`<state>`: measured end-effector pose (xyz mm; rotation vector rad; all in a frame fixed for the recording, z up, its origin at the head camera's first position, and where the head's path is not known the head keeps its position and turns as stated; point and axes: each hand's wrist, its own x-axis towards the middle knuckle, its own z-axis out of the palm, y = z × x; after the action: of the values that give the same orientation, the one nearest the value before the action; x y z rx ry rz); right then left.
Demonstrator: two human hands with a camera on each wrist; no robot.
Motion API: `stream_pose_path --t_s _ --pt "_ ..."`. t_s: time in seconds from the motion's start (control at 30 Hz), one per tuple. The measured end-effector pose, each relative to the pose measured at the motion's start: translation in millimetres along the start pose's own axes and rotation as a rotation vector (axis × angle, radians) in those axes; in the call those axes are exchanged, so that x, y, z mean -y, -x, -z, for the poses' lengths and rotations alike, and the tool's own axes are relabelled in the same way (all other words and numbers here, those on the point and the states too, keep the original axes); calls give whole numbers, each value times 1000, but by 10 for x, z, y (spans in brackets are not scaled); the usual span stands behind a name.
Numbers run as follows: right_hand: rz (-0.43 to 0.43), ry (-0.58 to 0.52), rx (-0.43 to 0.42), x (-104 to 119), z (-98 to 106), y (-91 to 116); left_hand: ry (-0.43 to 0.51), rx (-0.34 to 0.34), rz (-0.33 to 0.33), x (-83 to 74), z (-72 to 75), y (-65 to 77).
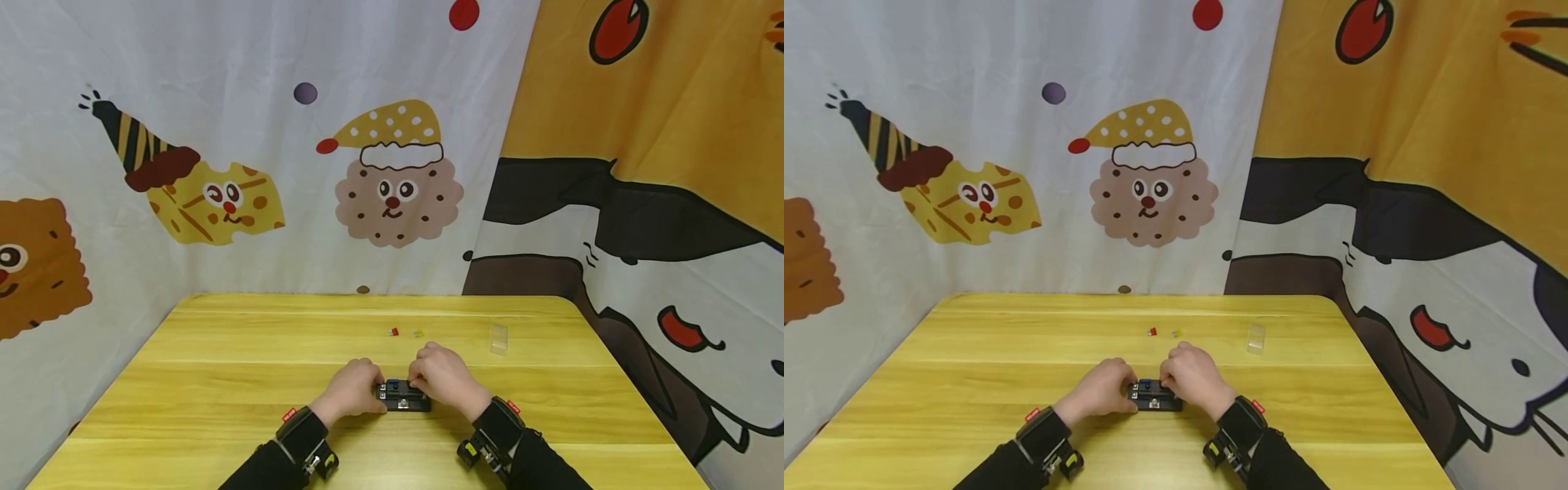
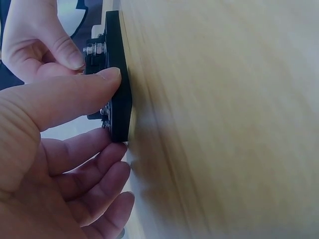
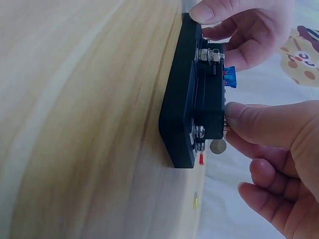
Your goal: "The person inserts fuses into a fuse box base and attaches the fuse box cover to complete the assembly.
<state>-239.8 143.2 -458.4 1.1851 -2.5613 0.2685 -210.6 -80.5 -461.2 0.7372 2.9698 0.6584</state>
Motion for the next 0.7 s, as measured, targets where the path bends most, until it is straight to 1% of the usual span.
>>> stream_pose_path --t_s 0.17,0.5,0.7 --pt "-14 -18 11 -4 6 -9 3 -8 -5 1 -2 4" --pt "-43 -46 62 -5 29 -22 9 -5 -7 -2 8 12" --pt "-47 -59 65 -17 35 -28 -1 -6 -5 3 -1 2"
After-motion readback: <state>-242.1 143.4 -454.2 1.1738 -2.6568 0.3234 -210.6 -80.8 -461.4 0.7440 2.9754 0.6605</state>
